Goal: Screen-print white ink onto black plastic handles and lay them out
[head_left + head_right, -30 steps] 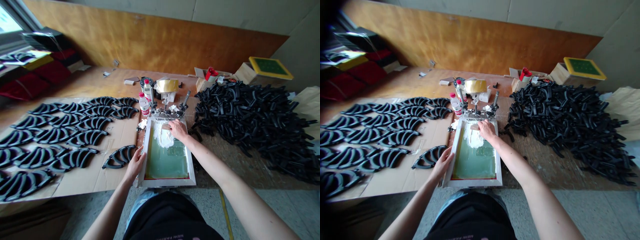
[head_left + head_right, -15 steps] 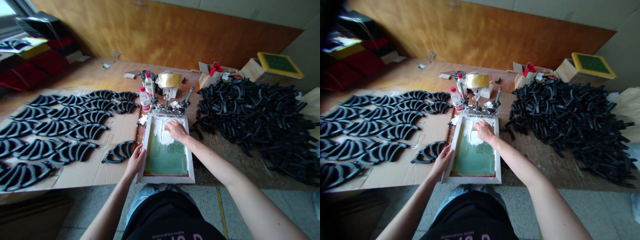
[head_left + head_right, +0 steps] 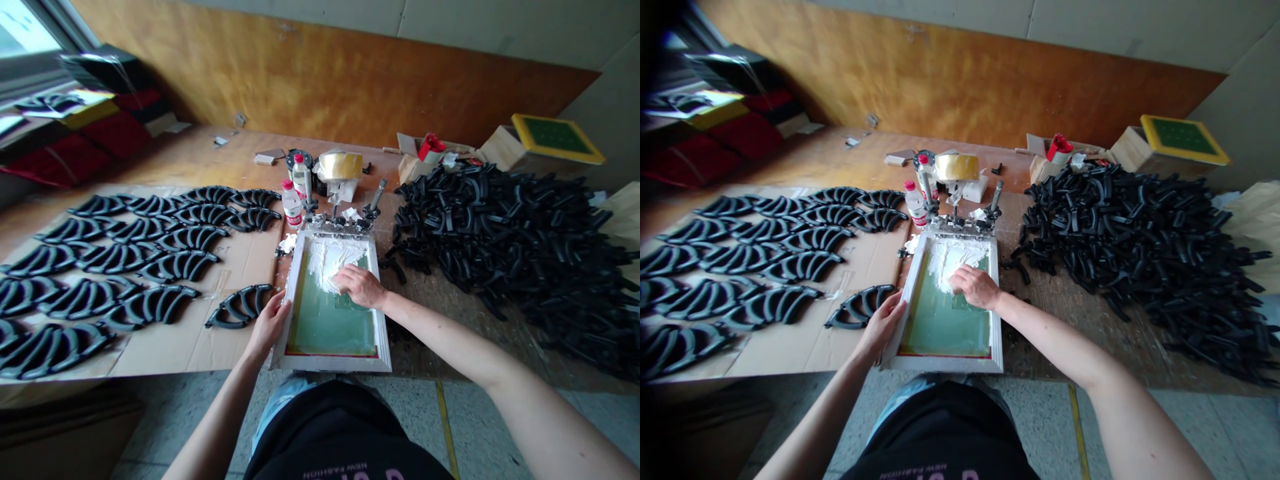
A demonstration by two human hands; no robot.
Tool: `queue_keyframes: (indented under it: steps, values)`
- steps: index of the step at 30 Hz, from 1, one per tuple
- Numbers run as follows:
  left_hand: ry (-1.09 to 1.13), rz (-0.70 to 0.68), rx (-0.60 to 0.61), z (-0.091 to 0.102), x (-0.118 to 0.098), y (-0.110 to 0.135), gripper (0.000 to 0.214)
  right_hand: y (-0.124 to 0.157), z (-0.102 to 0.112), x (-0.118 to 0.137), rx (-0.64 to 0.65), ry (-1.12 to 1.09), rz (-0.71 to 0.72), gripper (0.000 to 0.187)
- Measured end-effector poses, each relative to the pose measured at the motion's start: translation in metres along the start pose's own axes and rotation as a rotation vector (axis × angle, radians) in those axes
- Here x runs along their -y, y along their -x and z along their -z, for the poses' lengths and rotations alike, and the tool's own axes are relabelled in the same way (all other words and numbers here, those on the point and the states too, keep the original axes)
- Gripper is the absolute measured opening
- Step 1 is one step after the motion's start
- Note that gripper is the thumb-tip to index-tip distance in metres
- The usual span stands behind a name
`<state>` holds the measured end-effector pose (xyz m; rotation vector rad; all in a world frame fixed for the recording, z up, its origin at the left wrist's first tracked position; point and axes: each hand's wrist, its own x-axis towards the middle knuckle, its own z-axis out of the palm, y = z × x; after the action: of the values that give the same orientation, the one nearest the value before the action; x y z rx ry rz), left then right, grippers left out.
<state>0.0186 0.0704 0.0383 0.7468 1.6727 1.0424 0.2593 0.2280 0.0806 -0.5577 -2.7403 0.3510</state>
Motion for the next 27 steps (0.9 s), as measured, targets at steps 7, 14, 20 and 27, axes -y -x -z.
queue_keyframes:
  steps: [7,14,20,27]
  values:
    - [0.041,0.016,0.004,0.008,-0.035,0.017,0.079,-0.055,0.034,-0.027,-0.066,0.022,-0.275,0.045]
    - [0.092,-0.11,-0.021,0.017,-0.12,0.03,0.07,-0.037,0.072,-0.094,-0.458,0.099,-0.696,0.036]
    - [0.396,-0.429,-0.052,-0.006,-0.174,0.003,0.053,0.027,0.015,-0.07,-0.29,-0.062,-0.689,0.022]
    - [0.417,0.037,0.1,-0.055,-0.094,0.015,0.061,0.02,-0.028,0.018,-0.165,0.024,-0.456,0.008]
